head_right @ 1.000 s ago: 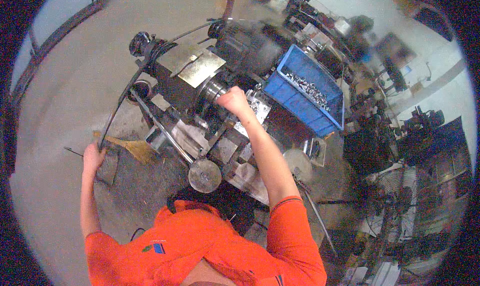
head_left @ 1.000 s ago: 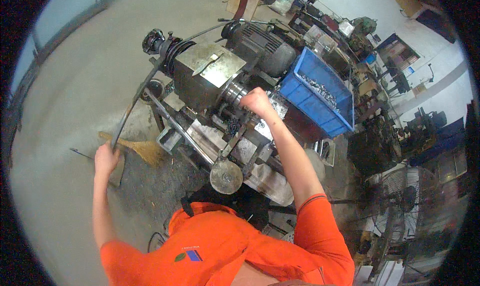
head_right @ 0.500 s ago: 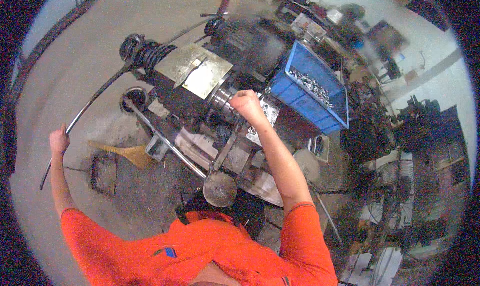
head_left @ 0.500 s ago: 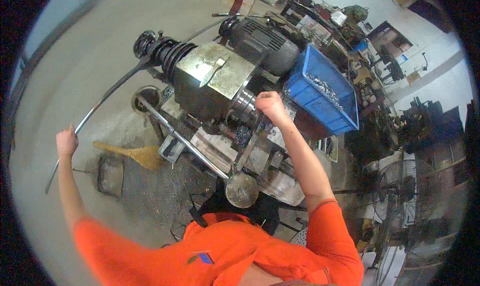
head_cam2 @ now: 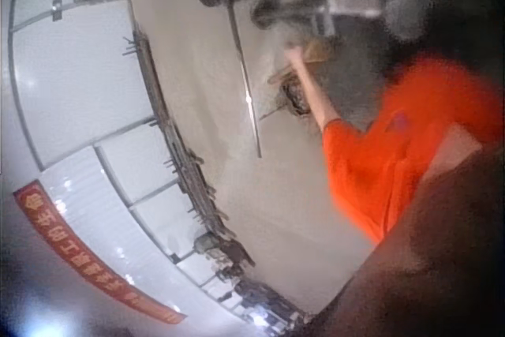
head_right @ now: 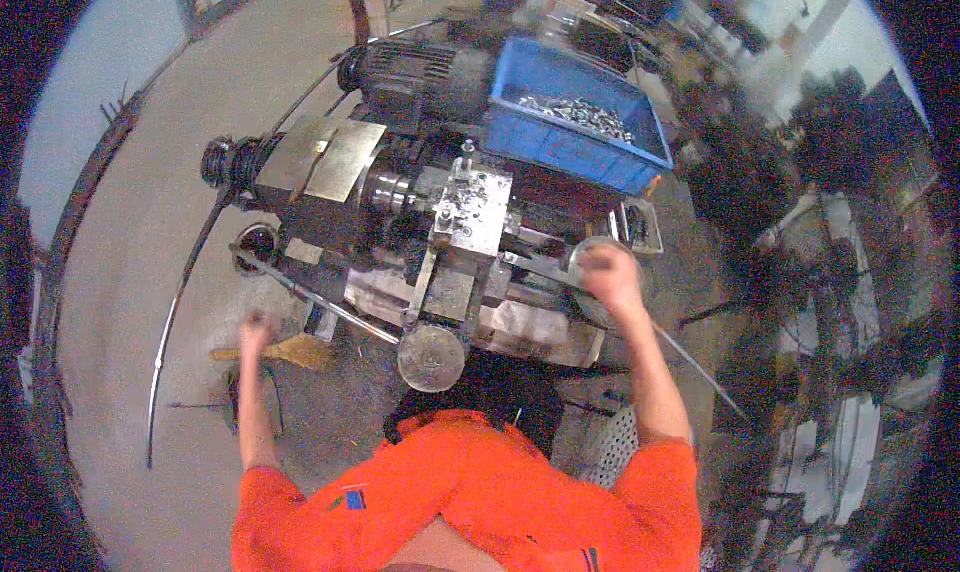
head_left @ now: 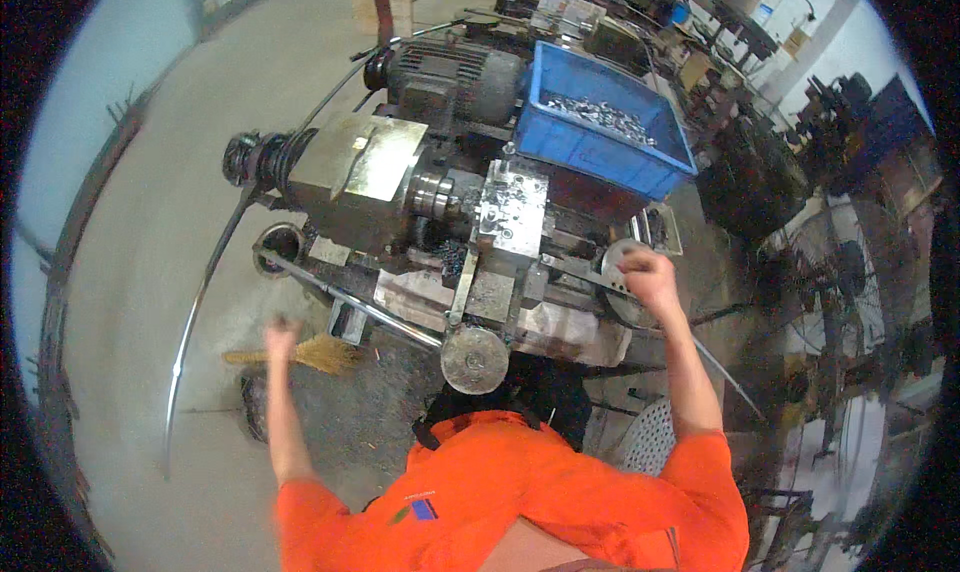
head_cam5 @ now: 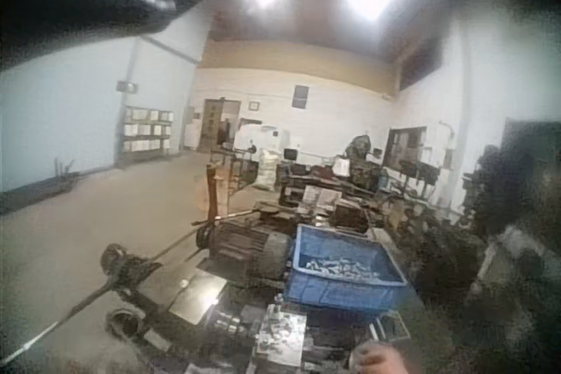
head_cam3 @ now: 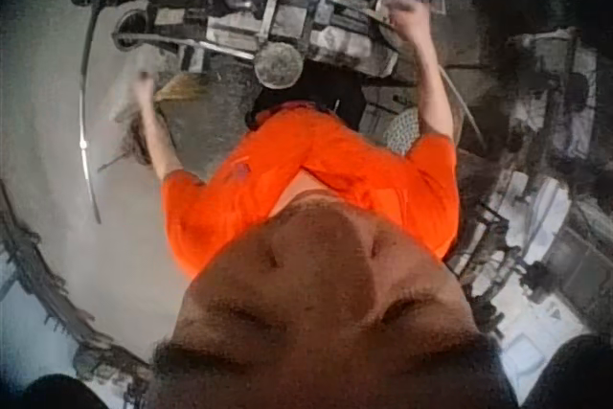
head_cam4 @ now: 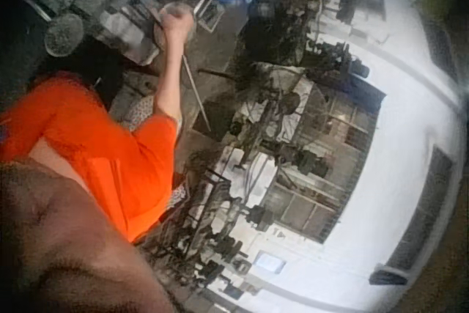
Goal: The person operates a metal turning machine, repeatedly inserting metal rods into the chuck and using a long metal bar to engage the machine. The person collects the processed metal pieces in a perforated metal tray and places them into a blue bin. The person wears an orange shirt and black pants.
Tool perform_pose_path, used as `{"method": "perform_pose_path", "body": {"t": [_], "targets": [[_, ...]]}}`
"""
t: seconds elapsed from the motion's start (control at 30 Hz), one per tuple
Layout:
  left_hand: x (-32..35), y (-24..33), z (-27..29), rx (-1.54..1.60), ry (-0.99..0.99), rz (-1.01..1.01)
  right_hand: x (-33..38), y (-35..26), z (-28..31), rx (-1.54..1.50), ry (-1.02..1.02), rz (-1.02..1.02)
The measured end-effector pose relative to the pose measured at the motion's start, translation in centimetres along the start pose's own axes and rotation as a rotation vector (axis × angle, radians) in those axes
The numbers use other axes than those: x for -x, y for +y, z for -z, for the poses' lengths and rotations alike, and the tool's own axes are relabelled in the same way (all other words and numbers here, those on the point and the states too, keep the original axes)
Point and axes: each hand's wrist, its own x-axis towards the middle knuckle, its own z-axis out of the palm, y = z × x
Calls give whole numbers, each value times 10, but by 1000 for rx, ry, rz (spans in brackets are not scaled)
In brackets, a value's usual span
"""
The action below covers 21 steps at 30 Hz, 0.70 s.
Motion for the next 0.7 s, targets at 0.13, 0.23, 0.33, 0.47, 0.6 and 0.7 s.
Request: {"method": "perform_pose_path", "body": {"t": [0.13, 0.23, 0.33, 0.47, 0.6, 0.7], "targets": [[44, 63, -52, -556, -174, -401, 66, 41, 47, -133, 47, -335], [11, 74, -37, -957, -199, -585, 98, 88, 67, -30, 126, -330], [9, 96, -22, -931, -190, -495, 120, 130, 87, 190, 181, -463], [29, 80, -5, -630, -98, -363, 158, 217, 103, 612, 150, -573], [14, 67, 21, -37, -137, -230, 208, 301, 122, 687, 6, -845], [2, 77, 38, 428, -78, -210, 231, 315, 110, 873, 78, -721]]}}
